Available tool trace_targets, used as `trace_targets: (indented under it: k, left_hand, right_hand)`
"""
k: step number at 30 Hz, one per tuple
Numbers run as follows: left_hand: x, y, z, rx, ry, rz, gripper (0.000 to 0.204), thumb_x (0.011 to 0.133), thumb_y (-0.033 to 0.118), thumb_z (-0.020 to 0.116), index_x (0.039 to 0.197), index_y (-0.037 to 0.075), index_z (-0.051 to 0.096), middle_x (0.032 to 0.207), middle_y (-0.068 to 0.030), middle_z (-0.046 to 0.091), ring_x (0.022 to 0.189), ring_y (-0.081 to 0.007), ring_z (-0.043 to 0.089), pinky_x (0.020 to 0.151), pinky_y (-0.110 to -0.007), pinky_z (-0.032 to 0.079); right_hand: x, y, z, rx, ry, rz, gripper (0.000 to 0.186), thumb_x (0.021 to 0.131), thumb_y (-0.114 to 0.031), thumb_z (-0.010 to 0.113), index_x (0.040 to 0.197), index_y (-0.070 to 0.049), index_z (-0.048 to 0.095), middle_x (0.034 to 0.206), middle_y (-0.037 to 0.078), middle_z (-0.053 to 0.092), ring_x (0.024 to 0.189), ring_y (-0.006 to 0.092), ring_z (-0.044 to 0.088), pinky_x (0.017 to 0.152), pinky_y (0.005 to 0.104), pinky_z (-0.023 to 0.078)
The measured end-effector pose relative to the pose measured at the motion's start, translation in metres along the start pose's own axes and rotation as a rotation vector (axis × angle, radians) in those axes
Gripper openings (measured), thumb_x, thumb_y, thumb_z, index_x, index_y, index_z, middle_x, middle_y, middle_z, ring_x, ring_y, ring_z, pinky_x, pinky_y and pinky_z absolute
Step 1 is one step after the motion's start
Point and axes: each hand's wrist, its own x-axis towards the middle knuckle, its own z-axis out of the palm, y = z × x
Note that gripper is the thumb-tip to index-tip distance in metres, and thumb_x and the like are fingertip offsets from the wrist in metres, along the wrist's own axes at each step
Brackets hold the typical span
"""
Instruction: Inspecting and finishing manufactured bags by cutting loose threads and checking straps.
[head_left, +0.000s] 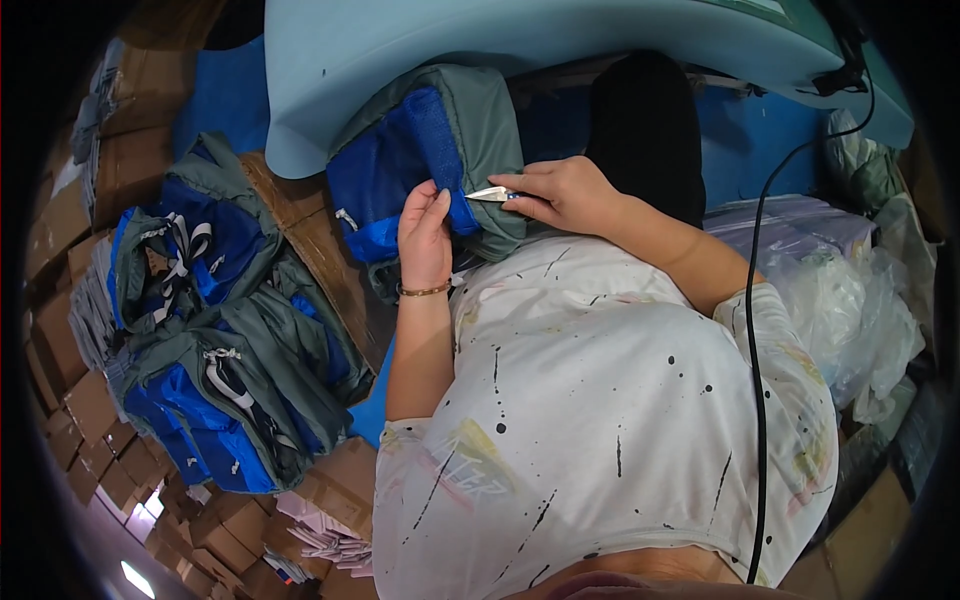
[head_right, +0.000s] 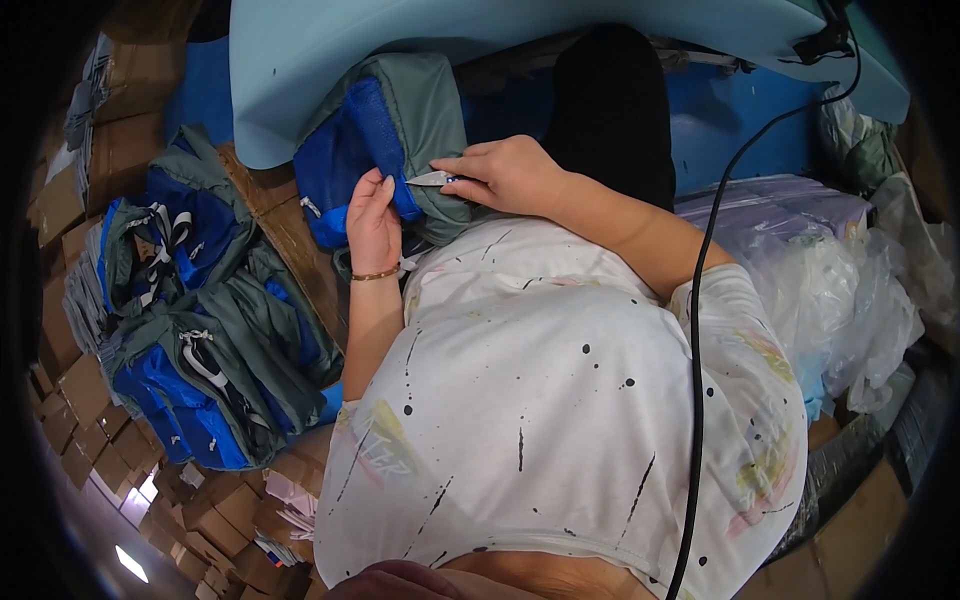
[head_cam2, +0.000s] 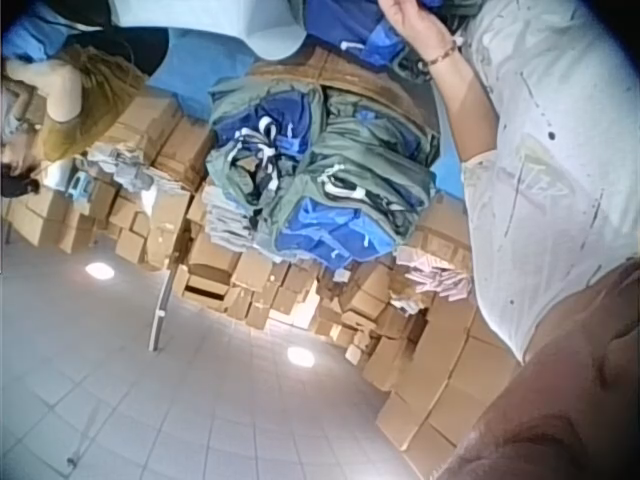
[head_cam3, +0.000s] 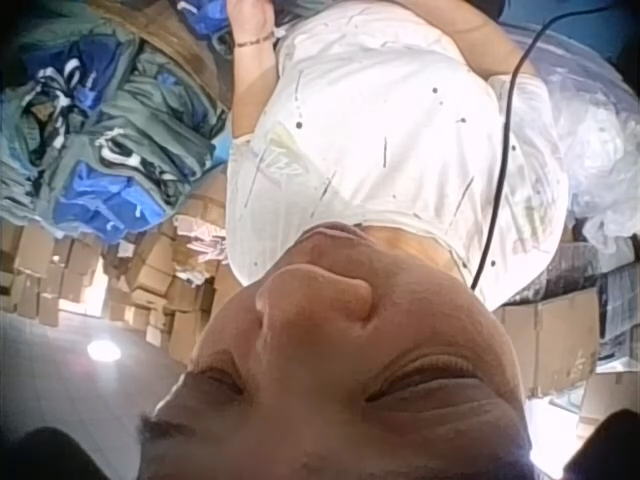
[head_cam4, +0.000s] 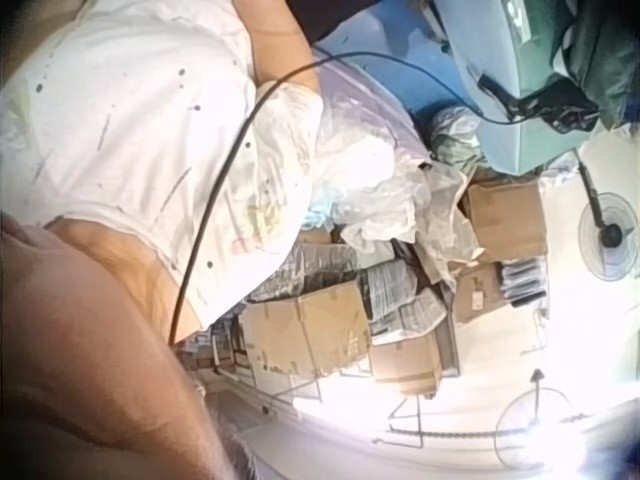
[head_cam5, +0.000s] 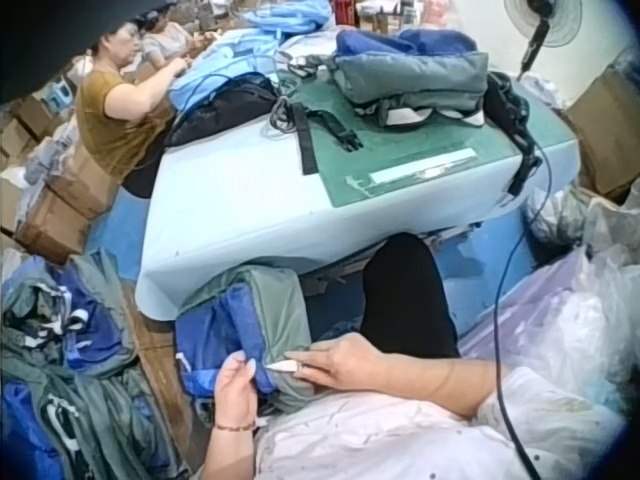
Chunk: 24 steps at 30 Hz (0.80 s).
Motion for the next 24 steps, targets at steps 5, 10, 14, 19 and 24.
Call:
trace_targets:
  k: [5,10,14,19,24]
  left_hand:
    - [-0.0009,0.0022,0.0031,0.007,-0.004,0.006,0.02,0.091,0.003,0.053,0.11,-0.001,0.054,0.102,-0.0042,0.061,0.091,-0.0097,0.055,0.085,-0.023,0.042]
    - [-0.0002,0.0006,0.001,0.012,0.01,0.002,0.02,0.091,0.003,0.053,0.111,-0.001,0.054,0.102,-0.0041,0.061,0.091,-0.0095,0.055,0.084,-0.022,0.042]
    - [0.0005,-0.0016,0.0007,0.018,0.017,0.014,0.02,0.091,0.003,0.053,0.111,0.0,0.054,0.102,-0.0041,0.061,0.091,-0.0093,0.055,0.084,-0.022,0.042]
    - [-0.0008,0.0007,0.005,0.036,0.002,0.025,0.02,0.091,0.003,0.054,0.11,-0.001,0.054,0.102,-0.0038,0.06,0.09,-0.0085,0.054,0.082,-0.022,0.042]
    - [-0.0022,-0.0001,0.0052,0.072,0.017,0.037,0.02,0.091,0.005,0.056,0.11,0.001,0.054,0.1,-0.0031,0.06,0.088,-0.0083,0.054,0.081,-0.022,0.043]
  right_hand:
    - [0.0002,-0.0019,-0.0049,0.025,-0.031,-0.024,0.035,0.081,-0.028,0.067,0.112,-0.011,0.066,0.068,0.005,0.06,0.056,0.0228,0.058,0.048,0.0312,0.046]
    - [0.0005,-0.0042,-0.0062,0.006,-0.028,-0.022,0.034,0.081,-0.028,0.067,0.111,-0.011,0.066,0.066,0.005,0.059,0.054,0.0224,0.057,0.047,0.0315,0.045]
    - [0.0005,-0.0054,-0.0069,0.0,-0.005,-0.02,0.033,0.081,-0.028,0.067,0.11,-0.011,0.067,0.065,0.005,0.058,0.052,0.0218,0.057,0.045,0.0313,0.044]
    - [0.0003,-0.0061,-0.0076,-0.019,-0.002,-0.016,0.033,0.081,-0.028,0.067,0.109,-0.011,0.067,0.064,0.005,0.057,0.051,0.0216,0.056,0.045,0.0311,0.044]
    - [-0.0019,-0.0042,-0.0112,-0.024,-0.01,-0.005,0.032,0.081,-0.027,0.067,0.109,-0.011,0.068,0.064,0.005,0.057,0.052,0.0221,0.056,0.046,0.0313,0.044]
